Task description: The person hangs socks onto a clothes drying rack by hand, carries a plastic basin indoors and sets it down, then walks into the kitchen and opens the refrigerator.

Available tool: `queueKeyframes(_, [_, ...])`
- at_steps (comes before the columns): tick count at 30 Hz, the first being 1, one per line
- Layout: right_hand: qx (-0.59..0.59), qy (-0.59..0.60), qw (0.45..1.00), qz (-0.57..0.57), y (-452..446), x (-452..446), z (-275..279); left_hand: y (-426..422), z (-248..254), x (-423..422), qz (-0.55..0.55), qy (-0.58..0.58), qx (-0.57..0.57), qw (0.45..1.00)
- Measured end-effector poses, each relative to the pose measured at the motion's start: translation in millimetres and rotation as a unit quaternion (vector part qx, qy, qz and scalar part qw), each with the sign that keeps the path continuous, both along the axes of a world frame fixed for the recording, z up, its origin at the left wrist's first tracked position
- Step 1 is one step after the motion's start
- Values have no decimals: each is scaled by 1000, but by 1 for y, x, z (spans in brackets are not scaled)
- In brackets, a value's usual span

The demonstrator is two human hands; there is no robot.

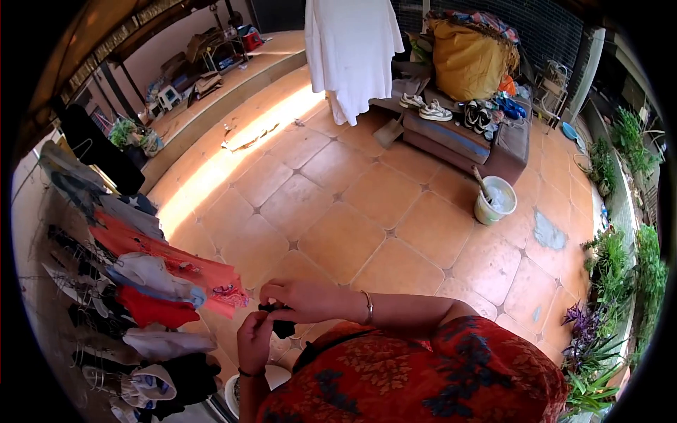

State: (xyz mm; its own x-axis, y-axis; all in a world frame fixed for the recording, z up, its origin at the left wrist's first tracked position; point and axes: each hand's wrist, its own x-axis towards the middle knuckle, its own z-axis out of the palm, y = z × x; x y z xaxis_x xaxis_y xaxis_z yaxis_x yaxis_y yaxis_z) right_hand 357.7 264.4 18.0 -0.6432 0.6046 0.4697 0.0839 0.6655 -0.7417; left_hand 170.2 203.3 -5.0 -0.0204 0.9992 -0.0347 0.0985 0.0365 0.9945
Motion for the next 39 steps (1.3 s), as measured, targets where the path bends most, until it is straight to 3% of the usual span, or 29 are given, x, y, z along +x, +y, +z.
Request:
queueKeyframes(2, [-28,0,999,-26,4,-4,1,-2,10,4,-56,137,80,986])
queueKeyframes(3, [-45,-32,998,18,9,-5,-1,0,11,1,-75,191,104,973])
queueKeyframes(8, [-62,-92,991,72,20,-1,-8,1,17,3,-58,205,97,972])
queueKeyframes(10, [7,-217,974,61,19,-5,-4,1,10,-1,-30,212,123,969])
queueKeyframes(12, [-8,-153,987,57,20,-6,-8,-2,18,5,3,256,135,957])
queueKeyframes(14, [-10,-168,984,57,20,-4,7,-3,7,-1,19,267,154,951])
queueKeyframes(20, [97,-147,983,57,32,-18,8,-16,25,3,49,375,143,914])
queueKeyframes(24, [62,-134,984,96,38,-26,19,-24,20,2,107,362,116,919])
queueKeyframes(26, [83,-121,981,131,43,-31,19,-26,10,4,162,222,127,953])
queueKeyframes(27, [97,-104,978,151,44,-34,19,-28,7,4,176,220,125,951])
queueKeyframes(29, [106,-98,972,184,48,-39,22,-31,4,6,177,49,71,980])
queueKeyframes(34, [104,-100,952,268,53,-57,22,-52,20,18,259,104,52,959])
queueKeyframes(36, [43,-106,932,345,49,-64,26,-70,29,20,290,132,47,947])
queueKeyframes(38, [12,-85,918,388,39,-70,37,-91,35,17,275,264,163,910])
queueKeyframes(39, [-19,-63,906,418,35,-75,41,-104,39,17,289,257,126,914])
